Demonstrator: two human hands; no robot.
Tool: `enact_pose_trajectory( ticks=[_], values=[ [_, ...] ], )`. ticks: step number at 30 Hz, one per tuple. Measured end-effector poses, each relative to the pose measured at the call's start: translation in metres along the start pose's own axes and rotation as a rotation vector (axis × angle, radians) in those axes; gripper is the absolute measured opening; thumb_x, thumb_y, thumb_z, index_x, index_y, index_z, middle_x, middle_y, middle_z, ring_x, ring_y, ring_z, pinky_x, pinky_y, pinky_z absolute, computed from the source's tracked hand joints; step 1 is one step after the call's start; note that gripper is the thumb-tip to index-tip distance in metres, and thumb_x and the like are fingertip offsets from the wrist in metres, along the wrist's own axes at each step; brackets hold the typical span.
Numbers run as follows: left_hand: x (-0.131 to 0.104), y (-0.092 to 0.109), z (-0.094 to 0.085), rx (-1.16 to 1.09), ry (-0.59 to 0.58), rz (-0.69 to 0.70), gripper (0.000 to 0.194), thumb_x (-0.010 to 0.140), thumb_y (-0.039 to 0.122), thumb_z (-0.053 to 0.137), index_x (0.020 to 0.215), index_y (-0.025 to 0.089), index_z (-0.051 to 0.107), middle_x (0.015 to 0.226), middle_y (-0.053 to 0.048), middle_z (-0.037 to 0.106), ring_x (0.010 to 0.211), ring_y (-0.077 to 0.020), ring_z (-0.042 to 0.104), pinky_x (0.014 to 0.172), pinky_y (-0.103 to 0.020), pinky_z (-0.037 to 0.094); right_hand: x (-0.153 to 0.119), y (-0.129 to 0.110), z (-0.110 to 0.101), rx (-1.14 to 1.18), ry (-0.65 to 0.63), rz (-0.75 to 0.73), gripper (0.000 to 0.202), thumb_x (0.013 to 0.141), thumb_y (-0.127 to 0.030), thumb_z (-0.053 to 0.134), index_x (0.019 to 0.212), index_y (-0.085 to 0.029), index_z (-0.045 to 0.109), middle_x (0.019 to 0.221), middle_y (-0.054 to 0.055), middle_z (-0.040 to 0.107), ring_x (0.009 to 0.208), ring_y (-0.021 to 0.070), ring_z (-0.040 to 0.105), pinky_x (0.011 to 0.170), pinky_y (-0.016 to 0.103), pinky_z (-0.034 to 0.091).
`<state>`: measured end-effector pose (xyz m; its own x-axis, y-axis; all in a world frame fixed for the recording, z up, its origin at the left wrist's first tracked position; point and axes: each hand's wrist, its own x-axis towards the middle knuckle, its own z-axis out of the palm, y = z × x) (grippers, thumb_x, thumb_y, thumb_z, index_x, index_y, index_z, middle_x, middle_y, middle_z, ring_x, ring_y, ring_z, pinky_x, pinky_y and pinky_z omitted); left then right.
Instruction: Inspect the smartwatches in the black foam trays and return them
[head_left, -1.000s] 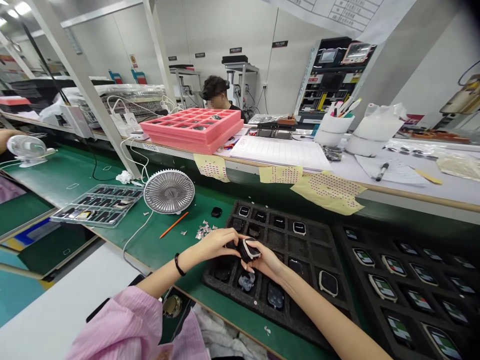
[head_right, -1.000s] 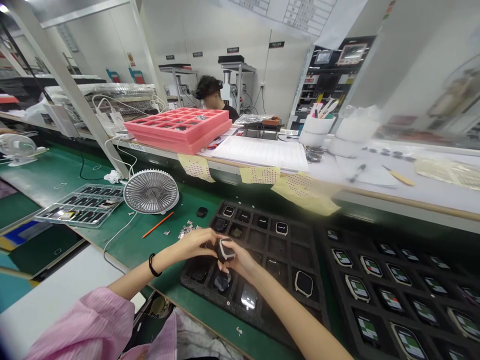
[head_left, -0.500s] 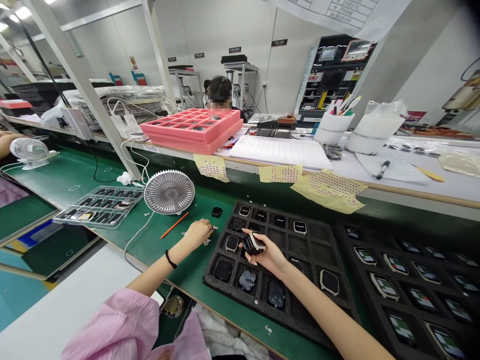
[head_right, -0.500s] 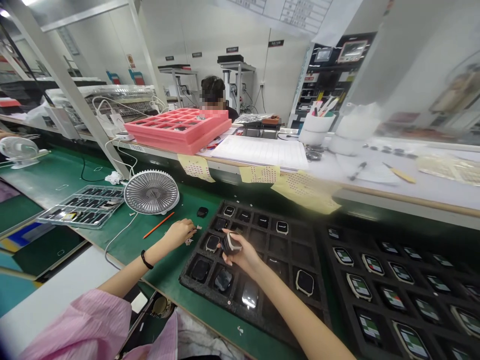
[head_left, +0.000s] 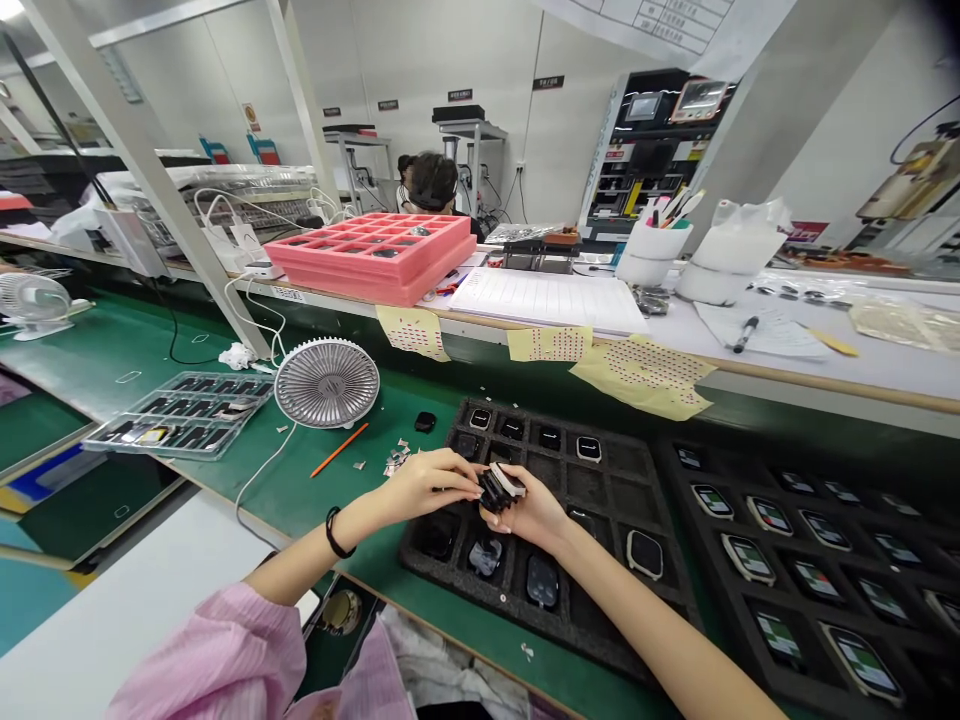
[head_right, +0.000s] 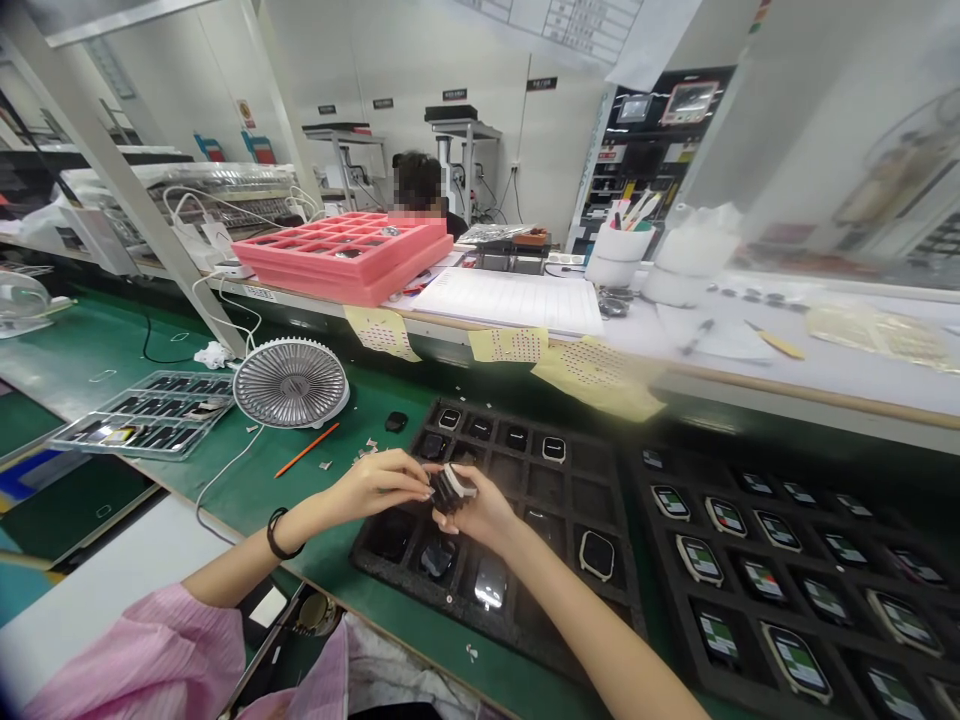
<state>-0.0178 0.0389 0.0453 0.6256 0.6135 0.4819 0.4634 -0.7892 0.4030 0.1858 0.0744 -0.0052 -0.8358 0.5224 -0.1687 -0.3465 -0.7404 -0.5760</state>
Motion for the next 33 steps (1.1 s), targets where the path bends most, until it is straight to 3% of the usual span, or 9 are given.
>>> enact_pose_trajectory(
  ticks=[5,9,21,33],
  values=[
    [0.001,-0.001,0.003,0.06,0.024,0.058,0.02,0.093,0.025,0.054,0.095,0.021,0.074,0.094,-0.008,0.069,0.085,-0.0149,0.064,0.075,-0.025,0.051,0.001,0.002,0.0,-0.016,-0.067,0.031,0.027,0.082,-0.04,0.052,0.09,-0.015,0.06,0.073,0.004,0.066,0.046,0.0147,0.056,0.04,0.023,0.027],
    [0.004,0.001,-0.002,0.034,-0.024,0.111,0.018,0.091,0.023,0.058,0.095,0.021,0.075,0.093,-0.008,0.069,0.084,-0.0147,0.063,0.075,-0.024,0.05,0.001,0.003,0.0,-0.025,-0.116,0.057,0.028,0.081,-0.041,0.053,0.089,-0.015,0.059,0.071,0.004,0.066,0.045,0.0151,0.056,0.038,0.023,0.028],
    [0.009,0.007,-0.005,-0.021,-0.049,0.109,0.017,0.09,0.024,0.059,0.091,0.019,0.076,0.091,-0.009,0.067,0.082,-0.0154,0.063,0.074,-0.025,0.049,-0.002,0.0,-0.001,-0.017,-0.18,0.072,0.031,0.085,-0.041,0.048,0.095,-0.014,0.057,0.07,0.004,0.064,0.046,0.0145,0.055,0.037,0.022,0.027],
    [0.009,0.01,-0.005,-0.131,-0.018,0.067,0.019,0.09,0.022,0.058,0.092,0.019,0.076,0.09,-0.01,0.066,0.079,-0.0141,0.062,0.07,-0.023,0.05,-0.002,0.002,0.001,-0.034,-0.233,0.082,0.027,0.086,-0.04,0.044,0.09,-0.016,0.055,0.075,0.007,0.067,0.047,0.015,0.056,0.038,0.022,0.029]
  ],
)
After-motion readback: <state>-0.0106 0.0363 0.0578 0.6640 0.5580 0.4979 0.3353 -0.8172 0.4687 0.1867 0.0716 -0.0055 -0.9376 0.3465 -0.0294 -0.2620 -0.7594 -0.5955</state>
